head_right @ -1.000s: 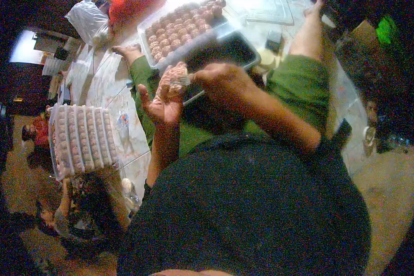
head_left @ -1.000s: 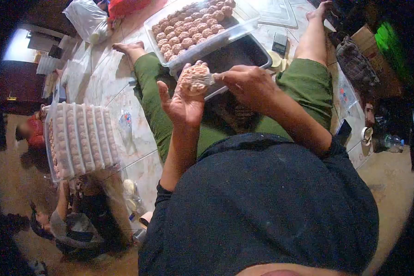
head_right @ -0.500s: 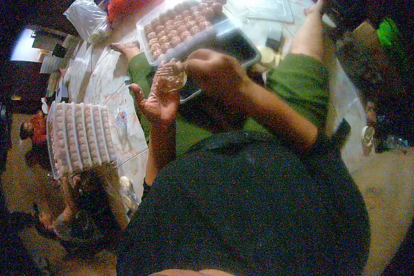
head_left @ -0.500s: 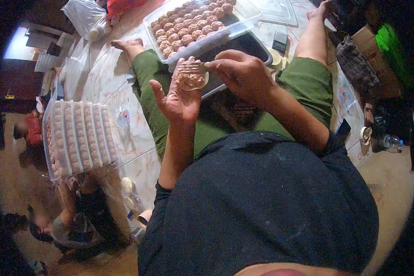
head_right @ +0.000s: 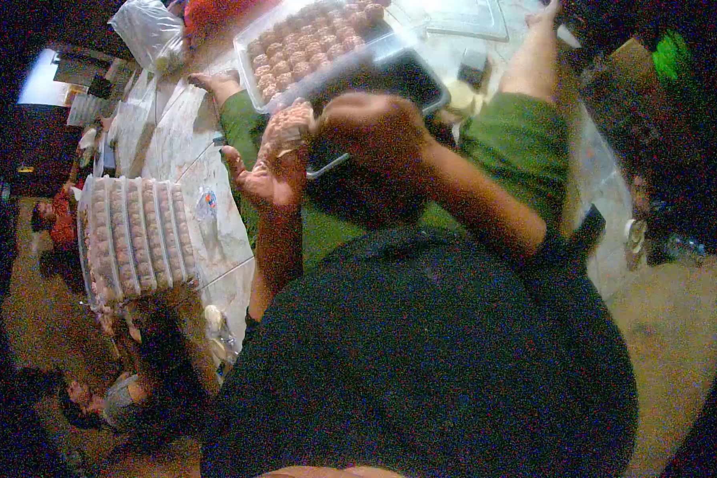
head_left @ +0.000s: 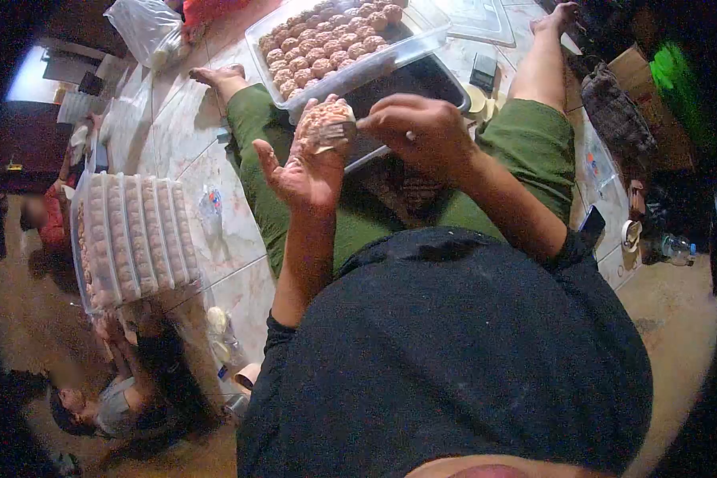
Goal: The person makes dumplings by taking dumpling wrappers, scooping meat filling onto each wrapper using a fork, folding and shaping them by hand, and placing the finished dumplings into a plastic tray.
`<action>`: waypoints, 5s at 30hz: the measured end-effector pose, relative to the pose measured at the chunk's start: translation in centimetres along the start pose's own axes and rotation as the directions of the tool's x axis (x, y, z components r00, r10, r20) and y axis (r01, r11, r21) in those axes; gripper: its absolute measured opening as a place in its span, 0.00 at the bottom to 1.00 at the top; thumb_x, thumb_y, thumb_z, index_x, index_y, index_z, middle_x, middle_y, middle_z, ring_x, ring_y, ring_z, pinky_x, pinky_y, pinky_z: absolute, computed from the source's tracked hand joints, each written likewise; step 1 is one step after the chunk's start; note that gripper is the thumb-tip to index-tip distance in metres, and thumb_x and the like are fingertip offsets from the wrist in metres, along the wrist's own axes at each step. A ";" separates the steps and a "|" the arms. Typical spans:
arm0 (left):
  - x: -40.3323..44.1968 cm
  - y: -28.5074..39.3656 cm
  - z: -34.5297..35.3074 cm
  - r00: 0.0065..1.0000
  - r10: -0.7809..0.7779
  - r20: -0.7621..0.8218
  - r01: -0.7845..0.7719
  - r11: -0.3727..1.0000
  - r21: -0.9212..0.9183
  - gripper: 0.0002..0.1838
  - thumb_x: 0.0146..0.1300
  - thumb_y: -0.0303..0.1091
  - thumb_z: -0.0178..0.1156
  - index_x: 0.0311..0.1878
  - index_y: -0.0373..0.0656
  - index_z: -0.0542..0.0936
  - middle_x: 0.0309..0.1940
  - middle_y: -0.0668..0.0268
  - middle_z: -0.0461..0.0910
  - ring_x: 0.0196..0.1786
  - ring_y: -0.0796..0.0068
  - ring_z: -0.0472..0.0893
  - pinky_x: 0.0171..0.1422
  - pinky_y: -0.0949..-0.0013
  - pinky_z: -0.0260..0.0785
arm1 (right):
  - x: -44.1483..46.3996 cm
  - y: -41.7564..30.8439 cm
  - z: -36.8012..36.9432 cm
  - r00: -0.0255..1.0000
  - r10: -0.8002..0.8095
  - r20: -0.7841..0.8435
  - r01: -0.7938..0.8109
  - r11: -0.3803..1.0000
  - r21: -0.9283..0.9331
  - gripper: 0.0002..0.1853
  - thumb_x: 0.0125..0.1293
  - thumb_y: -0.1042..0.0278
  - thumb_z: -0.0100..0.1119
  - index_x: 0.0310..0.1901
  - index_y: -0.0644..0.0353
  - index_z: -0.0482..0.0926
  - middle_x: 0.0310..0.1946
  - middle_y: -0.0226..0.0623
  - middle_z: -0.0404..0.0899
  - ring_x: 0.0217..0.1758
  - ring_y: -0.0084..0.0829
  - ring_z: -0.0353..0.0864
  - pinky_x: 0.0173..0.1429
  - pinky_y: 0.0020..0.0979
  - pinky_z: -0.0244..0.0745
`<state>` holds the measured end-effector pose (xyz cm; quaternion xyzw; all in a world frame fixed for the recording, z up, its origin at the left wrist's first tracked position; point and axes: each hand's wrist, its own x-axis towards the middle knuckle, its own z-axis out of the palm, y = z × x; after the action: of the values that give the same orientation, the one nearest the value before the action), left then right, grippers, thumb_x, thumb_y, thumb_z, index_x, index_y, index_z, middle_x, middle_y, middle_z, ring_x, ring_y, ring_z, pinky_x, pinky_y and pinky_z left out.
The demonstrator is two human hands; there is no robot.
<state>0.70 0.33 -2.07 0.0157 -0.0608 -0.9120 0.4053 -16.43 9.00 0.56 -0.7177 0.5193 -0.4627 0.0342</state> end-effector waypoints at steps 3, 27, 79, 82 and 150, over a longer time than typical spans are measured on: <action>-0.1 0.4 -0.3 0.999 -0.027 0.025 0.029 0.998 -0.060 0.51 0.52 0.66 0.52 0.65 0.30 0.51 0.64 0.43 0.53 0.66 0.49 0.57 0.70 0.53 0.48 | 0.3 1.0 -0.4 0.979 0.038 -0.202 -0.026 0.998 0.065 0.06 0.57 0.71 0.59 0.36 0.58 0.80 0.32 0.39 0.79 0.33 0.34 0.80 0.36 0.29 0.75; 1.2 1.4 -2.9 0.995 -0.102 0.008 0.067 0.705 0.706 0.47 0.46 0.17 0.56 0.68 0.44 0.42 0.58 0.46 0.61 0.59 0.58 0.68 0.59 0.63 0.67 | -0.3 7.8 2.1 0.680 0.496 0.540 -0.685 0.166 0.709 0.12 0.62 0.63 0.55 0.43 0.59 0.75 0.29 0.27 0.76 0.26 0.16 0.71 0.28 0.17 0.66; 0.6 -2.7 3.8 0.732 0.432 0.526 -0.406 -0.342 0.847 0.49 0.51 0.29 0.65 0.67 0.38 0.40 0.46 0.58 0.68 0.45 0.71 0.73 0.50 0.70 0.69 | 0.8 -0.4 5.2 0.938 0.346 0.013 -0.294 0.777 0.557 0.06 0.65 0.72 0.47 0.41 0.63 0.70 0.26 0.41 0.75 0.29 0.27 0.73 0.33 0.29 0.68; 1.2 -1.5 3.2 0.745 0.428 0.511 -0.512 -0.124 0.850 0.51 0.49 0.27 0.65 0.68 0.41 0.38 0.43 0.57 0.71 0.43 0.69 0.75 0.47 0.70 0.71 | 1.5 0.2 2.7 0.939 0.266 0.219 -0.339 0.829 0.446 0.10 0.67 0.71 0.46 0.47 0.65 0.71 0.34 0.35 0.77 0.35 0.22 0.75 0.38 0.25 0.73; 1.8 0.5 1.2 0.794 0.254 0.553 -0.304 -0.622 0.722 0.05 0.56 0.30 0.57 0.30 0.38 0.75 0.26 0.57 0.78 0.30 0.60 0.80 0.35 0.65 0.72 | 3.0 -0.6 -1.5 0.991 0.035 0.131 -0.016 0.990 -0.142 0.05 0.55 0.72 0.61 0.34 0.60 0.81 0.29 0.37 0.80 0.30 0.28 0.80 0.34 0.26 0.75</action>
<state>-0.25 -1.22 -0.75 0.3148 -0.8051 -0.2152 0.4544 -16.97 7.61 3.62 -0.7409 0.5563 -0.3756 0.0241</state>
